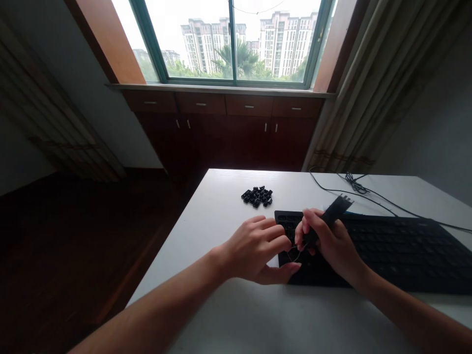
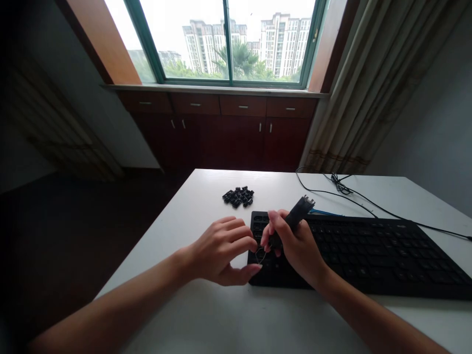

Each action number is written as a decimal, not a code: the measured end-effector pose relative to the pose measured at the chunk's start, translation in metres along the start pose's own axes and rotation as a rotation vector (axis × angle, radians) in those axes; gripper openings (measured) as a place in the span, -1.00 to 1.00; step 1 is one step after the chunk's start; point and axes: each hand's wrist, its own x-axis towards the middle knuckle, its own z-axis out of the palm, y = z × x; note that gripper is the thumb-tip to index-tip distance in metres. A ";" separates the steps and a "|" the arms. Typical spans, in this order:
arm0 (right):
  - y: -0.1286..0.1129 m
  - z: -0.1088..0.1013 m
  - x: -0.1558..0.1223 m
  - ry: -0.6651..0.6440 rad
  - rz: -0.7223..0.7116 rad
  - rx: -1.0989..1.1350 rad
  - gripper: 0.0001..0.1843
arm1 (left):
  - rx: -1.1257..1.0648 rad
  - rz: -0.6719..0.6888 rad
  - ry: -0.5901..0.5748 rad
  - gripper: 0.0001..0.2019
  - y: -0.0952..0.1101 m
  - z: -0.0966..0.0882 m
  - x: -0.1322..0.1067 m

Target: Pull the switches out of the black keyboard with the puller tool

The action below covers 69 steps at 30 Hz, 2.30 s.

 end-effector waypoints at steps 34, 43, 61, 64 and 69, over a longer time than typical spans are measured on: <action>0.005 -0.003 -0.006 -0.142 -0.208 -0.278 -0.63 | -0.070 0.118 -0.130 -0.88 -0.004 0.000 -0.002; 0.003 0.003 -0.006 -0.130 -0.112 -0.201 -0.50 | -0.073 0.078 -0.140 -0.78 -0.004 0.002 -0.004; -0.001 0.028 0.002 -0.136 -0.115 0.240 -0.53 | -0.149 0.007 -0.114 -0.85 -0.002 0.007 -0.005; 0.002 0.034 0.008 -0.117 -0.214 0.138 -0.53 | -0.162 -0.010 -0.114 -0.83 -0.003 0.006 -0.007; 0.005 0.035 0.010 -0.061 -0.414 -0.057 -0.57 | -0.148 -0.103 -0.166 -0.56 0.006 0.004 -0.007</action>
